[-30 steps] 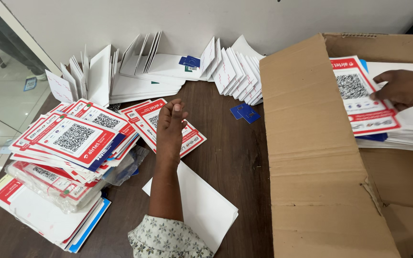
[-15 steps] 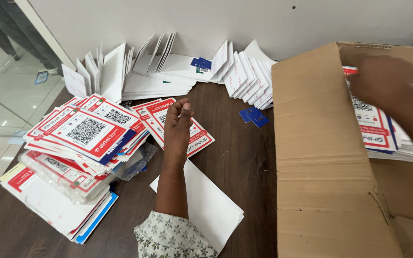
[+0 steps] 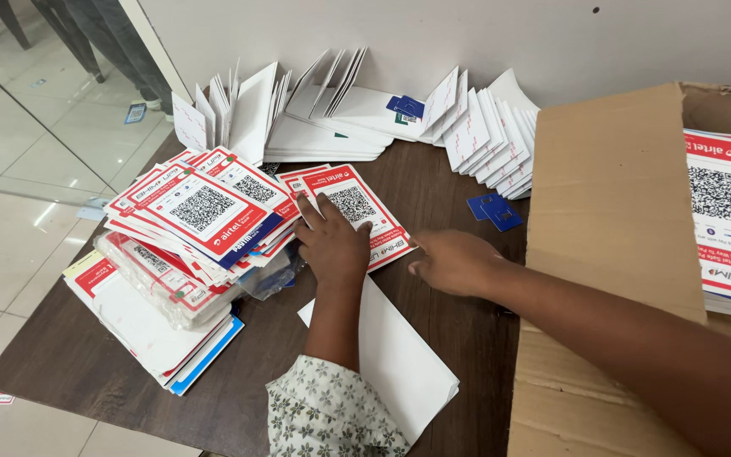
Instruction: The person sorts through several stacks of promotional stickers and printed cards on a desk, placing some into a cardboard box and rearranging others on the surface.
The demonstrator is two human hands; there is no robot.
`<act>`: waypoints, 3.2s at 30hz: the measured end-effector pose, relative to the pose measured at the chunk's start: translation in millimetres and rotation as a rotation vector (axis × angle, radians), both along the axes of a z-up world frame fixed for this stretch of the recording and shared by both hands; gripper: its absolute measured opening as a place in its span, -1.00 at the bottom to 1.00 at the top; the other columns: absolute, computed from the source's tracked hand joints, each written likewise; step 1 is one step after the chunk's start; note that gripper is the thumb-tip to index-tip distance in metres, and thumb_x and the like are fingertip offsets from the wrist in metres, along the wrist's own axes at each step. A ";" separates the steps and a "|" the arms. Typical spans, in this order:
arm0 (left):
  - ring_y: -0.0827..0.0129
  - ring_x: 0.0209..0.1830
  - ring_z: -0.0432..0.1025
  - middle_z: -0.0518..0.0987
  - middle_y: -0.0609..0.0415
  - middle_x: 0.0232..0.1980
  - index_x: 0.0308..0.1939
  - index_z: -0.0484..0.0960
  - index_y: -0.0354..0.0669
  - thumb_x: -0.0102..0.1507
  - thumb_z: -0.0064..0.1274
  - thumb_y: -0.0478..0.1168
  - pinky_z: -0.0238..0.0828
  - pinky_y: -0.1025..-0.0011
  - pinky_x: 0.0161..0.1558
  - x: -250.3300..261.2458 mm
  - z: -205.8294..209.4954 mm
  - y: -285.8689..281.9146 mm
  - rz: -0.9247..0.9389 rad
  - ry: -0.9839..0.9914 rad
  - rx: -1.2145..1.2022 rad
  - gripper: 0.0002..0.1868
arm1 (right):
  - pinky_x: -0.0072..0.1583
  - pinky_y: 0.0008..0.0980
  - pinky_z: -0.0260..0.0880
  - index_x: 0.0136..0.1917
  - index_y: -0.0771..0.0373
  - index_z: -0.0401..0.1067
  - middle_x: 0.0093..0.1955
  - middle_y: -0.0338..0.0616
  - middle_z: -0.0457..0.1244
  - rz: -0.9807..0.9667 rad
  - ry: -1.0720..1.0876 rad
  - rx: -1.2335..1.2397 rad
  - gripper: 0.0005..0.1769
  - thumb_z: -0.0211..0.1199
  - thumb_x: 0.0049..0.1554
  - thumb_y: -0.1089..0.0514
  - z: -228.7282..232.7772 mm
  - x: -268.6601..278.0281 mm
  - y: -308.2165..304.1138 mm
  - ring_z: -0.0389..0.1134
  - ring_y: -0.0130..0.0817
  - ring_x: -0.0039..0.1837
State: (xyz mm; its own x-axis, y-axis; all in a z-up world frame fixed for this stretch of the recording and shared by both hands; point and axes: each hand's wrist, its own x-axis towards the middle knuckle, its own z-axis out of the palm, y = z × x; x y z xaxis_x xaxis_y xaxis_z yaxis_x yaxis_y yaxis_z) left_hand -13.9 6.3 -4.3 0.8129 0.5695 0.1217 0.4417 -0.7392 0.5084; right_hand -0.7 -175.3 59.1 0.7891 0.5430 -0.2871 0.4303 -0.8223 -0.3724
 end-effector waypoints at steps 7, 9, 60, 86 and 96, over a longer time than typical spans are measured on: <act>-0.21 0.18 0.44 -0.36 -0.36 0.67 0.59 -0.10 -0.18 0.09 0.31 -0.40 0.51 0.17 0.16 3.7 -1.3 2.0 -0.012 -0.120 -0.318 0.12 | 0.29 -0.17 0.36 0.46 0.27 0.22 0.27 0.03 0.31 -0.062 0.045 0.082 -0.26 0.29 0.12 -0.08 -45.0 34.2 -23.3 0.36 -0.10 0.30; -0.24 0.23 0.36 -0.30 -0.40 0.60 0.59 -0.19 -0.15 0.01 0.36 -0.47 0.50 0.18 0.13 8.9 -6.0 3.0 -0.011 -0.282 -0.432 0.25 | 0.35 -0.18 0.31 0.46 0.33 0.19 0.37 0.12 0.22 -0.045 0.009 0.158 -0.22 0.32 0.11 -0.08 -64.9 47.0 -25.0 0.29 -0.06 0.39; 0.45 -0.10 0.50 0.61 0.06 0.00 0.31 0.44 -0.18 0.41 -0.08 0.19 0.45 0.44 0.00 21.5 -6.3 -27.6 -0.424 -0.766 -1.258 -0.41 | 0.31 -0.31 0.52 0.49 0.37 0.12 0.28 0.07 0.35 -0.319 -0.257 1.142 -0.48 0.17 0.32 0.43 107.3 46.9 -294.6 0.45 -0.33 0.25; 0.46 -0.05 0.49 0.60 0.07 0.00 0.27 0.47 -0.16 0.33 -0.13 0.36 0.48 0.43 0.05 11.7 12.5 -25.9 -0.352 -0.704 -1.174 -0.27 | 0.07 -0.08 0.42 0.21 0.54 0.39 0.03 0.26 0.37 -0.882 -0.327 0.269 -0.68 0.24 0.23 0.30 37.8 77.7 -326.1 0.44 0.00 0.01; 0.48 -0.05 0.49 0.61 0.09 -0.02 0.25 0.49 -0.18 0.35 -0.13 0.32 0.48 0.46 0.03 10.3 14.2 -24.4 -0.340 -0.722 -1.177 -0.31 | 0.33 0.12 0.13 0.31 0.33 0.44 0.26 0.33 0.18 -0.537 -0.637 -0.115 -0.41 0.38 0.06 0.06 37.6 97.0 -313.9 0.06 0.26 0.38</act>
State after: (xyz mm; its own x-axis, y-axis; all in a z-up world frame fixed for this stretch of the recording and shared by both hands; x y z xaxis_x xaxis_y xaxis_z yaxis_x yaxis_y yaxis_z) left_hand -3.6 -18.1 9.9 0.8929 0.4201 0.1620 -0.2856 0.2504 0.9250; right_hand 96.2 -489.3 96.7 0.9619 0.0424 0.2700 0.0697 -0.9933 -0.0922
